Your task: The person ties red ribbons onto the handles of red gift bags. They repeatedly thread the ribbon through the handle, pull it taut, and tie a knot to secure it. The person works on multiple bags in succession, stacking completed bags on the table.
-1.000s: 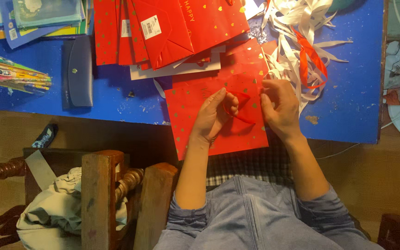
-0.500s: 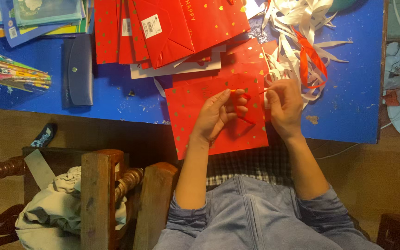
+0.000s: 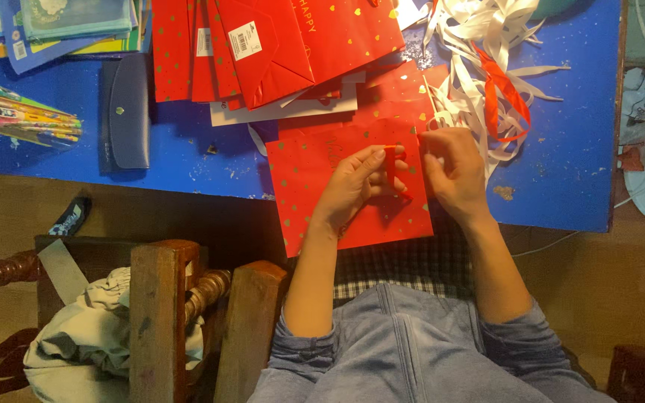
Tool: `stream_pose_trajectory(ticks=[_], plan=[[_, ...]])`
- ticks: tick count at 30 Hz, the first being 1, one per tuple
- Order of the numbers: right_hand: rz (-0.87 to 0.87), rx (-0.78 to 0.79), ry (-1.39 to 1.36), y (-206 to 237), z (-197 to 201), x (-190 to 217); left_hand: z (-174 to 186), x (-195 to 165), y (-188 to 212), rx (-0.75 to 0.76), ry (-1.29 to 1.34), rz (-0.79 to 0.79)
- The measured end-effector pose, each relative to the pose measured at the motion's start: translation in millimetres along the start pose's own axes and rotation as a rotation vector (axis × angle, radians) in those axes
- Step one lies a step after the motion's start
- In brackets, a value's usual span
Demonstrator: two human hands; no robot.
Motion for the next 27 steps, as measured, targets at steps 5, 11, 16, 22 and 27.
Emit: stream_pose_trajectory(ticks=[5, 11, 16, 22, 27], plan=[[0.203, 0.053, 0.207, -6, -6, 23, 0, 2, -4, -0.037, -0.068, -0.012], [0.147, 0.004, 0.189, -4, -4, 17, 0, 7, -3, -0.046, -0.037, -0.028], [0.024, -0.107, 0.107, 1, 2, 2, 4, 12, -7, -0.109, -0.094, -0.051], [-0.107, -0.274, -0.202, 14, 10, -35, 3, -1, -10, -0.310, -0.341, -0.184], [-0.082, -0.381, -0.417, 14, 21, -48, -4, -13, 8, -0.539, -0.611, -0.230]])
Point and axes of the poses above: each hand's wrist, its own y-axis away from the middle knuckle, its own z-axis out of the back of the hand, x = y × z, the point moved 10 cm from there along -y, towards the middle knuckle, and after that the axes turned 9 degrees about z, right-handed, at the moved point
